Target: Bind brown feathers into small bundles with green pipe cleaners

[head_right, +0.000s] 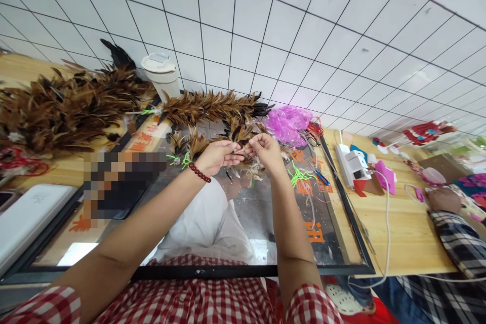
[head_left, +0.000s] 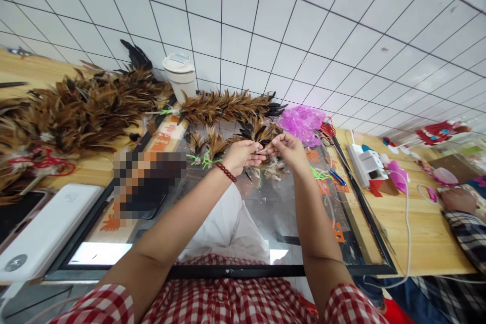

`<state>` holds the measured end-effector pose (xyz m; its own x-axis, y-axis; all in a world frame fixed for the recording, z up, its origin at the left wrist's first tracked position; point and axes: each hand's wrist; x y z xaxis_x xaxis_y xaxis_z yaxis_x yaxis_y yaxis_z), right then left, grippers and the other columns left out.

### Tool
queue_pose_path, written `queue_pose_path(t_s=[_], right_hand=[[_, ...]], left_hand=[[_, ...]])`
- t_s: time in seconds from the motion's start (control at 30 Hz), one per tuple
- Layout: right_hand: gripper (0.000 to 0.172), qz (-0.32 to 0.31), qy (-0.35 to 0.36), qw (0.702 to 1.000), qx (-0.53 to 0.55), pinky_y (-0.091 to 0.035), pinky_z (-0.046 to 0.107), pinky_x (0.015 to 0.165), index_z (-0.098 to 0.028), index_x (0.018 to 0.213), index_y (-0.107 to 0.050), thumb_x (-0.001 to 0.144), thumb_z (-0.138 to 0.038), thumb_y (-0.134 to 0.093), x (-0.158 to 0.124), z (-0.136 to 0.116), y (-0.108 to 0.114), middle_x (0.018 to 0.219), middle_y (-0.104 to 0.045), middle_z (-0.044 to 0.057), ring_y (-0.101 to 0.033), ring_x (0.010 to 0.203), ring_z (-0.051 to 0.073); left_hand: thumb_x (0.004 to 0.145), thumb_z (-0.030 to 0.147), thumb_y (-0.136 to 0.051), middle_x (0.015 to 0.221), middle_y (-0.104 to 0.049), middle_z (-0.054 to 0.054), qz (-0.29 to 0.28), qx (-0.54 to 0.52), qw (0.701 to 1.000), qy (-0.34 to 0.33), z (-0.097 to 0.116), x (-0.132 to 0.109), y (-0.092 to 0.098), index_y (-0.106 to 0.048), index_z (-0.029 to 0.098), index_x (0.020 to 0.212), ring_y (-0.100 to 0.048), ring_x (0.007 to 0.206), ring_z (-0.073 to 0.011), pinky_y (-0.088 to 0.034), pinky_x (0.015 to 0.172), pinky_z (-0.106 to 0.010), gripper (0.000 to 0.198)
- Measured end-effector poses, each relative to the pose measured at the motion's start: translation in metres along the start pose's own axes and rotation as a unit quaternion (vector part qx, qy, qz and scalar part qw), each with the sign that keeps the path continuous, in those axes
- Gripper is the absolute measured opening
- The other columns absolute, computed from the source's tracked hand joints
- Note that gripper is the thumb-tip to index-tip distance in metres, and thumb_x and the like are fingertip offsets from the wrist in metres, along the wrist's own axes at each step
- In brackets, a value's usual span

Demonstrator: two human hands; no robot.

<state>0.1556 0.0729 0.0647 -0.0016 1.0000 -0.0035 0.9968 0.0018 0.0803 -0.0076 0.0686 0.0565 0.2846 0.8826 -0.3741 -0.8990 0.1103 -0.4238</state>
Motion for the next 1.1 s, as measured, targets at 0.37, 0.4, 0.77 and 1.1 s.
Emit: queue_pose_path(t_s=[0.37,0.4,0.77,1.1], right_hand=[[0.026,-0.006,0.009,1.0,0.004,-0.056,0.027,0.063,-0.021,0.079,-0.051,0.069,-0.037,-0.068,0.004,0.007,-0.005,0.061,-0.061,-0.005,-0.065,0.058,0.012],[0.023,-0.008,0.014,1.0,-0.01,-0.055,0.028,0.064,-0.021,0.08,-0.052,0.071,-0.037,-0.066,0.004,0.007,-0.004,0.063,-0.061,-0.004,-0.065,0.06,0.013],[0.011,-0.183,0.032,0.759,-0.624,-0.04,0.026,0.062,-0.019,0.069,-0.07,0.069,-0.017,-0.059,-0.007,0.022,-0.014,0.073,-0.071,0.008,-0.063,0.07,0.019],[0.024,-0.086,-0.043,0.995,-0.035,-0.047,0.021,0.055,-0.018,0.078,-0.056,0.069,-0.038,-0.066,-0.002,0.0,0.006,0.062,-0.064,-0.001,-0.059,0.055,0.01]], left_hand=[[0.08,0.012,-0.058,0.048,-0.056,0.0,-0.009,0.173,0.982,-0.079,-0.011,0.003,-0.004,-0.059,0.011,0.055,-0.049,0.039,-0.0059,-0.042,0.042,-0.018,0.026],[0.08,0.012,-0.058,0.046,-0.055,0.0,-0.007,0.192,0.977,-0.09,-0.01,0.004,-0.003,-0.058,0.012,0.053,-0.048,0.038,-0.0058,-0.041,0.04,-0.017,0.027],[0.077,0.02,-0.066,0.053,-0.056,0.0,0.061,0.01,0.99,-0.131,0.011,0.006,0.008,-0.064,0.01,0.068,-0.048,0.041,-0.0056,-0.039,0.041,-0.018,0.014],[0.08,0.017,-0.063,0.065,-0.065,-0.005,0.044,-0.032,0.996,-0.075,0.007,0.003,0.006,-0.063,0.009,0.072,-0.06,0.055,-0.0081,-0.05,0.057,-0.021,0.012]])
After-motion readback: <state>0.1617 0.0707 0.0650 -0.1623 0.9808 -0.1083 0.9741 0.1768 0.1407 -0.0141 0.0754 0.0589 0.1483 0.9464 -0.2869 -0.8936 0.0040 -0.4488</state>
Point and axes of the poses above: each hand's wrist, its own x-axis towards the middle knuckle, its own y-axis out of the back of the hand, z = x × y
